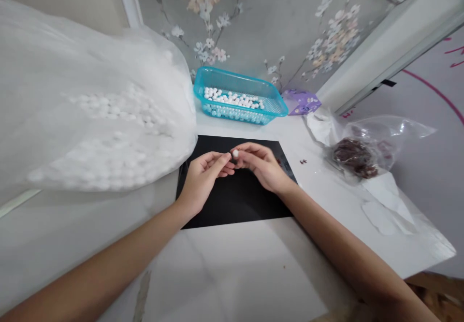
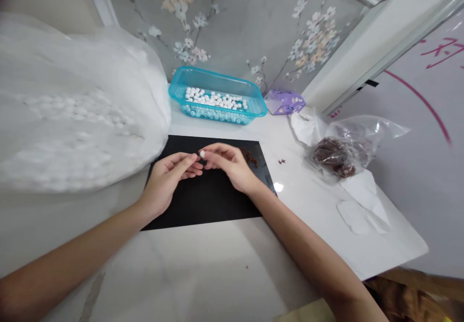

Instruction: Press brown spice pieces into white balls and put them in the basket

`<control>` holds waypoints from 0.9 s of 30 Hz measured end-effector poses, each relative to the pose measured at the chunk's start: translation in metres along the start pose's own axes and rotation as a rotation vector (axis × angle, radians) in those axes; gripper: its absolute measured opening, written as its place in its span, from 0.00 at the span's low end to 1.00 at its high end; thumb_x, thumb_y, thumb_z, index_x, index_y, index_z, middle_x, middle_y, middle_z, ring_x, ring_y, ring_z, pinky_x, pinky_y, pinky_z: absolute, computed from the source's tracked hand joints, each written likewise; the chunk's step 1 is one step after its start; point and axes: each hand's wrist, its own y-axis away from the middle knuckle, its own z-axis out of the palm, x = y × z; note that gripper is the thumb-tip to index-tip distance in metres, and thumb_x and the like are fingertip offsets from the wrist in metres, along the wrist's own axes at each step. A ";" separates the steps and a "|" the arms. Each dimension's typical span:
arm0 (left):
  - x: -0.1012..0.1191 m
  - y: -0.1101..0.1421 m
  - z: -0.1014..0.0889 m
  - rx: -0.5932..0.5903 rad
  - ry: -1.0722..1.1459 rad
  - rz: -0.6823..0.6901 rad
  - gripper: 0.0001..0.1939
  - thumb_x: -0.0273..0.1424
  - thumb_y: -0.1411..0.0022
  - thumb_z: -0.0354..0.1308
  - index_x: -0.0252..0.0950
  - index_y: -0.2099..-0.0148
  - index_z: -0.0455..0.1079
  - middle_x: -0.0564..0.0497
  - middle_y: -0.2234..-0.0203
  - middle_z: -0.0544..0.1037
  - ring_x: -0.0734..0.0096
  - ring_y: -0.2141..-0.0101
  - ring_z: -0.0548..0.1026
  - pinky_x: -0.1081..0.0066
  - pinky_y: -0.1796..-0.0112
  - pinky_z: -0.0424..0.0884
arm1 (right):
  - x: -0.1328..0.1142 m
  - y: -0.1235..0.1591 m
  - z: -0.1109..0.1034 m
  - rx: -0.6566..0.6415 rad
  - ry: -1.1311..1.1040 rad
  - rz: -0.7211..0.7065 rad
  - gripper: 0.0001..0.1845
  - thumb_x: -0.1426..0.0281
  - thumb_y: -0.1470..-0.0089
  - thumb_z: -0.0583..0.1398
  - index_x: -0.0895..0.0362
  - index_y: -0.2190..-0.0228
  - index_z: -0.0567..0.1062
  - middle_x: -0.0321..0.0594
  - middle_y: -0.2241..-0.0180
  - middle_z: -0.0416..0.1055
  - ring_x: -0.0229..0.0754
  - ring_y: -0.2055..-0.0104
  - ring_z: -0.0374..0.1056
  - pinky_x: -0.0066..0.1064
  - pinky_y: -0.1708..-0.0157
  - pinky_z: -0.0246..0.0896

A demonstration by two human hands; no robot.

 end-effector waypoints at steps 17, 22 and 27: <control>-0.004 0.001 -0.001 -0.055 0.063 -0.032 0.11 0.38 0.43 0.57 0.34 0.70 0.70 0.50 0.76 0.76 0.74 0.74 0.74 0.73 0.70 0.68 | -0.076 -0.097 0.061 0.049 1.432 -0.749 0.12 0.69 0.41 0.50 0.58 0.59 0.70 0.44 0.59 0.66 0.41 0.62 0.67 0.32 0.64 0.58; -0.007 0.001 -0.001 -0.060 0.076 0.013 0.10 0.34 0.44 0.56 0.34 0.73 0.69 0.51 0.80 0.74 0.73 0.75 0.73 0.73 0.71 0.67 | -0.057 -0.074 0.123 -0.403 1.741 -0.785 0.14 0.74 0.39 0.47 0.59 0.61 0.71 0.43 0.62 0.69 0.39 0.69 0.66 0.30 0.74 0.49; -0.011 0.000 0.000 -0.050 0.098 0.041 0.08 0.31 0.46 0.55 0.35 0.75 0.67 0.53 0.82 0.73 0.74 0.77 0.71 0.73 0.72 0.67 | -0.032 -0.104 0.127 -0.383 1.857 -0.703 0.14 0.79 0.41 0.47 0.61 0.61 0.71 0.46 0.61 0.70 0.41 0.69 0.67 0.31 0.77 0.46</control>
